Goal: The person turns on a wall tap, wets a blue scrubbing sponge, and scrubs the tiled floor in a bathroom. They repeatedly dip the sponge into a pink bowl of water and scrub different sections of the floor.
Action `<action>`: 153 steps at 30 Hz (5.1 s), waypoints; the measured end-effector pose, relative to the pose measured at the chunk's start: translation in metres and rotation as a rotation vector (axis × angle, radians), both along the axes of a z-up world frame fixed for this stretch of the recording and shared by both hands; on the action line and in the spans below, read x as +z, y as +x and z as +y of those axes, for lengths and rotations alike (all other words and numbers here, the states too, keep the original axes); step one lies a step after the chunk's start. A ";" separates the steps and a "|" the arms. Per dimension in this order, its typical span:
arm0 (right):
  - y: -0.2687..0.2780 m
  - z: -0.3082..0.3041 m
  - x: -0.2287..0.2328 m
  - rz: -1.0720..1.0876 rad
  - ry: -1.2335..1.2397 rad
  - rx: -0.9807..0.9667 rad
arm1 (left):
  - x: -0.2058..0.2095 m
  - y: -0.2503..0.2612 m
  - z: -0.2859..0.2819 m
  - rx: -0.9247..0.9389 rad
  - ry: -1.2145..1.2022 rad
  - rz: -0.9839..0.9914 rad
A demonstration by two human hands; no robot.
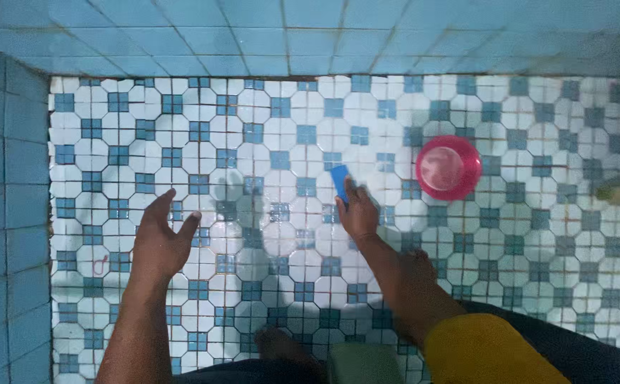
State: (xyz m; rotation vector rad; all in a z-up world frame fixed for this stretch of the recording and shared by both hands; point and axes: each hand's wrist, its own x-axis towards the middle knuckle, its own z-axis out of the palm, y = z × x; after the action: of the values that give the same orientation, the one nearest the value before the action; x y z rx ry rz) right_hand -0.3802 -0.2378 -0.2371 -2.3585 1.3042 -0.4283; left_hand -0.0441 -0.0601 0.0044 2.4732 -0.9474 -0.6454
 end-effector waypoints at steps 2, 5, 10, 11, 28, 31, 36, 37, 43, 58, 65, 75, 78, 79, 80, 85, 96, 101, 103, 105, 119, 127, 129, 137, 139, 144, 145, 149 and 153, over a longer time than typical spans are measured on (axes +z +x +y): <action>-0.012 0.014 0.005 0.082 0.025 -0.032 | 0.008 -0.008 -0.001 -0.015 -0.040 -0.010; -0.016 0.076 0.025 0.181 0.426 -0.044 | 0.024 -0.020 0.000 -0.047 -0.027 -0.041; -0.042 0.137 0.077 0.238 0.786 0.284 | 0.052 -0.039 0.010 -0.024 0.010 -0.072; -0.052 0.136 0.083 0.364 1.084 0.145 | 0.056 -0.045 0.012 0.006 0.039 -0.052; -0.207 0.009 0.007 0.047 0.052 -0.449 | 0.076 -0.093 -0.077 -0.238 -0.073 -0.037; -0.227 0.007 0.003 -0.065 -0.021 -0.614 | 0.077 -0.109 -0.085 -0.256 -0.080 0.004; -0.304 -0.075 0.036 -0.355 0.072 -1.063 | 0.083 -0.126 -0.088 -0.217 0.039 0.035; -0.321 -0.093 0.045 -0.449 0.092 -1.127 | 0.084 -0.126 -0.089 -0.244 0.026 0.017; -0.432 -0.178 0.100 -1.026 0.220 -1.401 | 0.057 -0.119 -0.106 -0.300 0.018 -0.010; -0.456 -0.277 0.095 -1.212 0.069 -1.091 | -0.005 -0.098 -0.098 -0.229 0.263 -0.156; -0.415 -0.315 0.086 -1.217 0.173 -1.104 | 0.007 -0.153 -0.052 -0.142 0.323 -0.207; -0.289 -0.247 0.015 -0.958 0.726 -0.940 | 0.066 -0.202 -0.014 -0.107 0.502 -0.250; -0.268 -0.214 0.011 -0.921 0.814 -0.727 | 0.064 -0.199 -0.048 -0.191 0.489 -0.303; -0.264 -0.201 0.010 -0.858 0.825 -0.680 | 0.059 -0.200 -0.056 -0.218 0.481 -0.299; -0.259 -0.186 0.010 -0.779 0.818 -0.629 | 0.053 -0.198 -0.067 -0.245 0.474 -0.295; -0.272 -0.154 0.012 -0.507 0.783 -0.583 | 0.010 -0.203 -0.123 -0.366 0.348 -0.192; -0.303 -0.062 -0.011 -0.018 1.293 0.055 | -0.008 -0.226 -0.175 -0.487 0.370 -0.200; -0.273 0.010 -0.008 0.065 1.737 0.133 | -0.045 -0.202 -0.163 -0.452 0.375 -0.078; -0.263 0.021 0.005 0.063 1.724 0.190 | -0.046 -0.198 -0.166 -0.432 0.353 -0.072; -0.263 0.034 0.021 0.155 1.790 0.151 | -0.039 -0.197 -0.171 -0.381 0.314 -0.033; -0.283 0.200 -0.018 0.571 1.868 0.617 | -0.016 -0.191 -0.147 -0.104 0.087 0.165; -0.300 0.142 0.009 0.636 1.657 0.685 | -0.023 -0.185 -0.112 -0.024 -0.009 0.229; -0.293 0.137 0.020 0.646 1.620 0.702 | -0.030 -0.186 -0.112 -0.035 0.010 0.241; -0.267 0.129 0.037 0.766 1.416 0.981 | -0.014 -0.179 -0.143 -0.201 0.072 0.092; -0.270 0.079 0.027 0.680 1.350 0.995 | -0.006 -0.158 -0.119 -0.280 0.140 0.047; -0.268 -0.118 0.024 0.296 0.978 0.874 | -0.005 -0.092 0.025 -0.133 0.223 -0.151; -0.261 -0.159 0.028 0.337 0.797 0.827 | -0.011 -0.103 0.060 0.003 0.385 -0.159; -0.237 -0.261 0.047 0.041 0.959 0.446 | -0.094 -0.266 0.112 0.214 0.422 -0.268; -0.232 -0.284 0.052 0.000 0.969 0.273 | -0.199 -0.422 0.092 0.073 0.164 -0.457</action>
State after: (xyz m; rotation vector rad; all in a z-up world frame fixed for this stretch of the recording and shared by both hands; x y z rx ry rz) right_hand -0.6125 -0.5214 -0.1846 -1.6442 0.8615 0.2541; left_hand -0.4662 0.0318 -0.1943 2.8537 -0.9860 -0.1334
